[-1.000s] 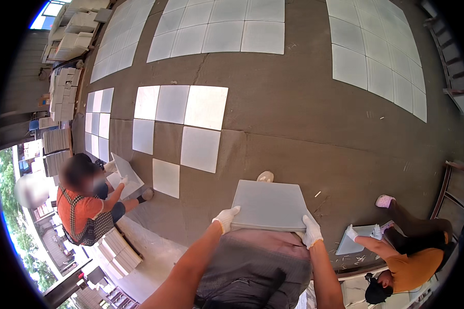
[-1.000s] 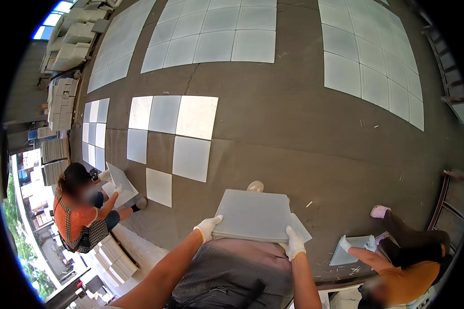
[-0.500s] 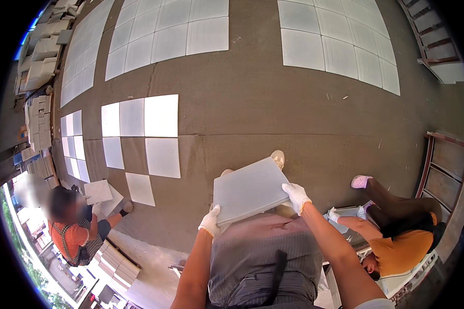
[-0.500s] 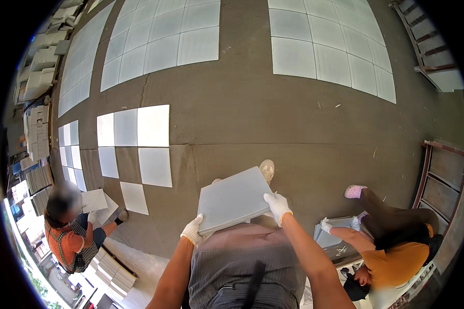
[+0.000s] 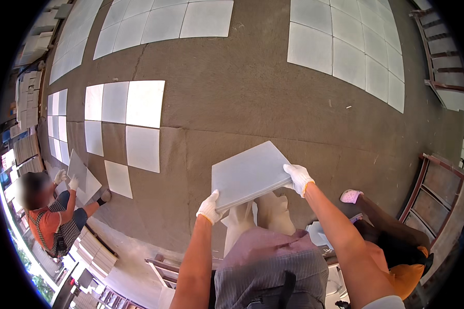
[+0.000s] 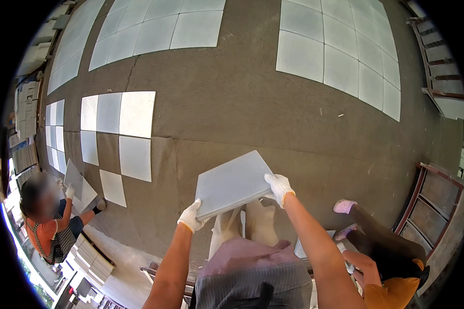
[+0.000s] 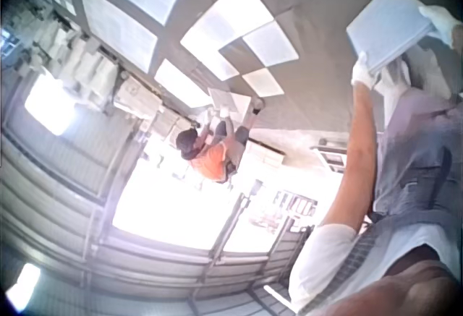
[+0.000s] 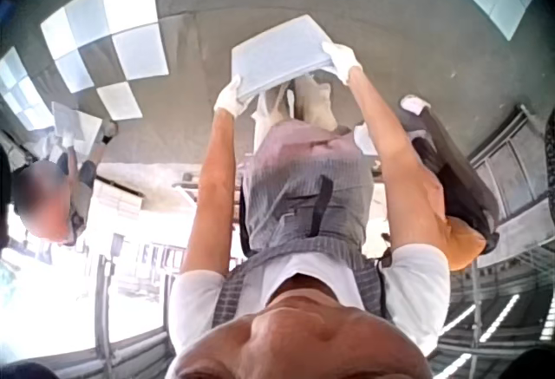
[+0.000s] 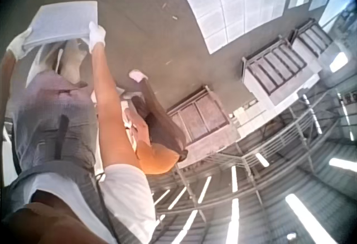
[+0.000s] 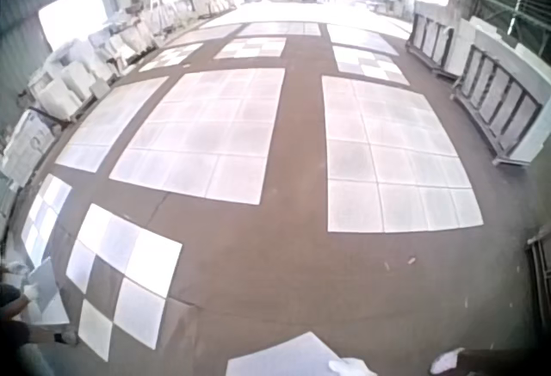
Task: The person picks up stacks of square tiles from a pile and carries them to a marked area on the floor. They then sit down and place the tiles one by one onto the floor in a grid pattern.
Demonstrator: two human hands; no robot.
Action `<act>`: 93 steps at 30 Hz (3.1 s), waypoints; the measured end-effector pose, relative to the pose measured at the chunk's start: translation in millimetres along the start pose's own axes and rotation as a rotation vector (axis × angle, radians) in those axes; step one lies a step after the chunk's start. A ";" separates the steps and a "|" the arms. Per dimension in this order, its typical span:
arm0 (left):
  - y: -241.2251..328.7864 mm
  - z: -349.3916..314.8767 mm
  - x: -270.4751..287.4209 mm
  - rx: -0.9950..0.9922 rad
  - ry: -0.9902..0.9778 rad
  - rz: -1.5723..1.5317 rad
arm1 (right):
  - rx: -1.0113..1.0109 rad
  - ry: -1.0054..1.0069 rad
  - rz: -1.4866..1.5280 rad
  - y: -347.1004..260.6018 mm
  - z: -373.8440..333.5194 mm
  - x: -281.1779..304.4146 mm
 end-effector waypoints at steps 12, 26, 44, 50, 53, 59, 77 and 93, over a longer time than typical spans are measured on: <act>82.4 125.1 27.8 -0.014 -0.009 0.036 | 0.139 0.037 -0.096 4.8 151.6 -50.0; 121.8 143.5 38.6 -0.370 -0.052 -0.011 | 0.093 -0.173 -0.558 -28.9 141.9 -115.3; 132.4 151.1 39.1 -0.559 0.074 0.166 | 0.253 -0.120 -1.100 -66.2 160.8 -127.4; 119.2 146.2 39.8 -0.604 0.082 0.142 | 0.298 -0.101 -1.087 -62.8 146.7 -126.0; 120.2 145.9 38.1 -0.613 0.079 0.134 | 0.347 -0.078 -1.061 -63.8 145.3 -125.5; 89.2 147.6 44.1 -0.522 0.088 0.123 | 0.416 -0.032 -0.949 -90.5 157.3 -151.2; 79.3 158.8 0.0 -0.189 0.164 -0.494 | 0.448 -0.157 -1.195 -63.4 212.2 -151.9; 31.0 184.3 20.7 -0.055 0.236 -0.548 | -0.274 -0.084 0.173 -6.5 209.0 -111.6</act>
Point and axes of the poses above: each hand's wrist, its own z-axis towards the middle knuckle, its own x-axis out of the back of the hand, y = z × x, the point moved 7 cm from there along z, towards the middle knuckle, and after that the axes turned 14 degrees about z, right-handed, at the moved point
